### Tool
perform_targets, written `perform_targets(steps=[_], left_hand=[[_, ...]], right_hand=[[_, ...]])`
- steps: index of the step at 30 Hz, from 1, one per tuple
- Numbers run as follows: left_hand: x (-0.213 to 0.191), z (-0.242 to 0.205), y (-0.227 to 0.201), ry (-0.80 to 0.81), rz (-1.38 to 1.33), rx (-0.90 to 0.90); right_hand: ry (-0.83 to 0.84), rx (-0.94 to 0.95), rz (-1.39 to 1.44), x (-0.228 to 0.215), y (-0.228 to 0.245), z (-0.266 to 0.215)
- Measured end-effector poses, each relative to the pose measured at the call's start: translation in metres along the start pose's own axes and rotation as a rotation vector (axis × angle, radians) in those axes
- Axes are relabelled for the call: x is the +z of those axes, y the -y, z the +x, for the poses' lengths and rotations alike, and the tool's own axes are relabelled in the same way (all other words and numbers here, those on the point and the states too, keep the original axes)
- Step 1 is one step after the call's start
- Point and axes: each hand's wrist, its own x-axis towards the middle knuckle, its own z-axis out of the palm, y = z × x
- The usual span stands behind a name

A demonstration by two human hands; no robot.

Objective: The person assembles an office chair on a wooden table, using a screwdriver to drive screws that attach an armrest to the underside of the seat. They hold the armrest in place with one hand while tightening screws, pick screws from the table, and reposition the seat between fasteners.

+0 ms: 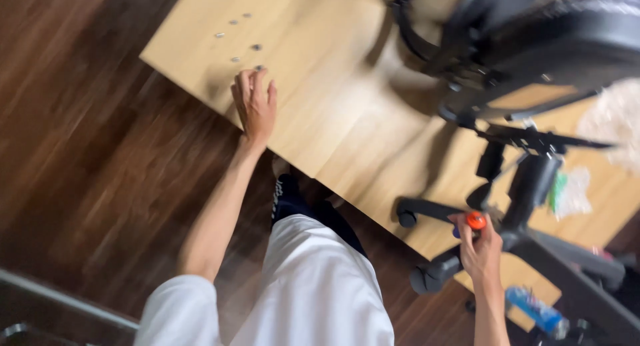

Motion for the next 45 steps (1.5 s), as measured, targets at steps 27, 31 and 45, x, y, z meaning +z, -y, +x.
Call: perform_targets(steps=[27, 31, 45], left_hand=[[0.168, -0.055, -0.48, 0.813, -0.944, 0.552], [0.174, -0.059, -0.49, 0.875, -0.722, 0.597], [0.108, 0.03, -0.465, 0.095, -0.406, 0.602]], right_hand=[[0.081, -0.152, -0.087, -0.057, -0.088, 0.003], [0.078, -0.165, -0.077, -0.076, -0.115, -0.002], [0.001, -0.231, -0.002, -0.095, -0.142, -0.007]])
